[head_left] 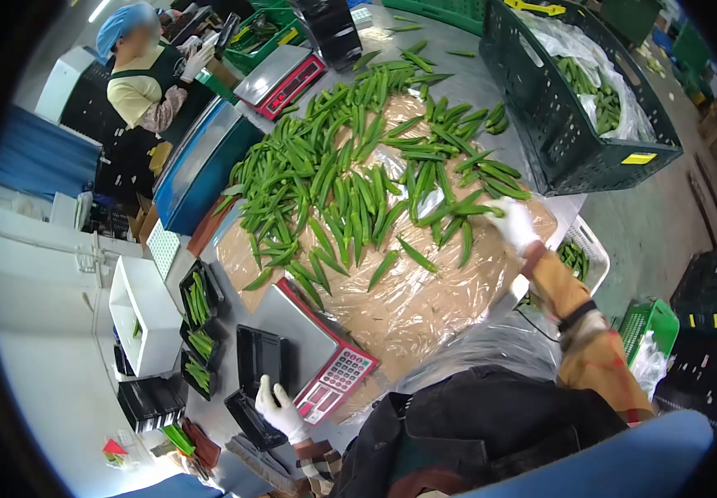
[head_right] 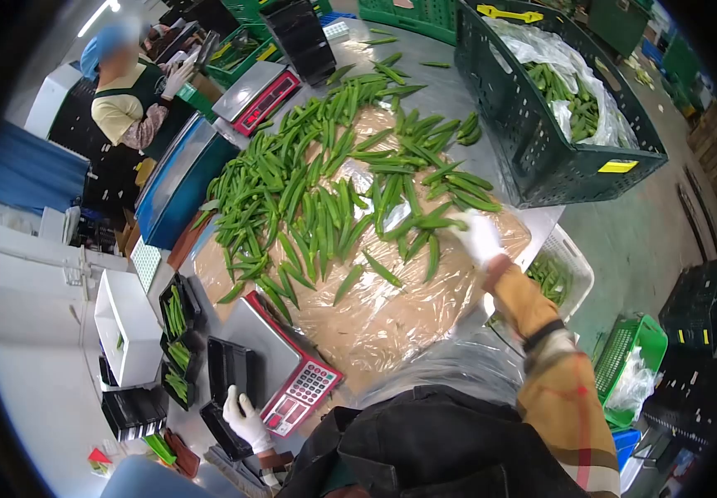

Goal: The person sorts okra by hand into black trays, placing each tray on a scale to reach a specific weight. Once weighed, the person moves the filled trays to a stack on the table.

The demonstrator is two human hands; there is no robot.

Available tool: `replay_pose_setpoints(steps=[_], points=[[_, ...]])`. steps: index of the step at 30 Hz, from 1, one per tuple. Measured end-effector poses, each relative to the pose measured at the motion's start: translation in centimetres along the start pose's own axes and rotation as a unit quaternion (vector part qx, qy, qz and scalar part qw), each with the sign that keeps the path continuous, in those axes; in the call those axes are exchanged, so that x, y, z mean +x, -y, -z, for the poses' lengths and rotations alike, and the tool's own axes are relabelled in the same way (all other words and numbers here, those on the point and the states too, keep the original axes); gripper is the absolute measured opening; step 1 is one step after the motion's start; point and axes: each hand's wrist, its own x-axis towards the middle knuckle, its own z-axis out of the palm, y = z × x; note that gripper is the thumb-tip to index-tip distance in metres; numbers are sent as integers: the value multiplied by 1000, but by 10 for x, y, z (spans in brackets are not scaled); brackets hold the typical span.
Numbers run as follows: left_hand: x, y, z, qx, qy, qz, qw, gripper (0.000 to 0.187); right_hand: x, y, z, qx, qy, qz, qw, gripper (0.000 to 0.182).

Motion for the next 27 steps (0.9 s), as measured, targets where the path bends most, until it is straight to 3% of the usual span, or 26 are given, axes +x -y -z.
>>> replay_pose_setpoints(steps=[1,2,3,4,7,10,12,13,15,16,18,19,22,23,25,27], points=[[0,-1,6,10,-2,34,999,33,-16,-20,24,67,-12,25,997,26],[-4,3,8,3,9,68,998,33,-32,-39,51,87,5,-17,996,26],[-5,5,8,-4,5,81,997,33,-47,-45,90,134,85,-184,970,25],[-6,6,6,-10,0,93,996,33,-60,-57,116,84,65,-127,986,25],[0,-6,2,8,-30,62,998,35,-77,-63,149,-225,-55,-208,950,22],[15,-36,-4,34,-44,22,998,36,-50,-56,101,-65,-79,-102,990,22],[27,-55,-7,15,-40,-9,999,35,-26,-16,44,-56,-30,18,998,25],[32,-65,-8,4,-39,-24,999,35,-18,13,18,-10,12,13,1000,29],[37,-82,-9,-6,-34,-49,998,35,-1,29,-46,-92,33,131,986,33],[38,-89,-9,0,-32,-63,998,35,12,46,-64,-125,94,146,977,34],[40,-99,-8,10,-34,-79,996,34,30,41,-113,-245,62,220,942,24],[39,-99,-8,13,-34,-77,996,34,38,45,-121,-301,49,239,922,21],[33,-91,-5,13,-31,-59,998,29,58,59,-94,-263,105,297,912,18],[31,-85,-6,-2,-29,-37,999,28,57,61,-85,-170,63,261,948,18],[25,-76,-8,-33,-26,12,999,26,65,63,-58,-129,14,209,969,20],[23,-75,-10,-66,-25,46,996,24,81,51,-38,-165,-22,147,975,24]])
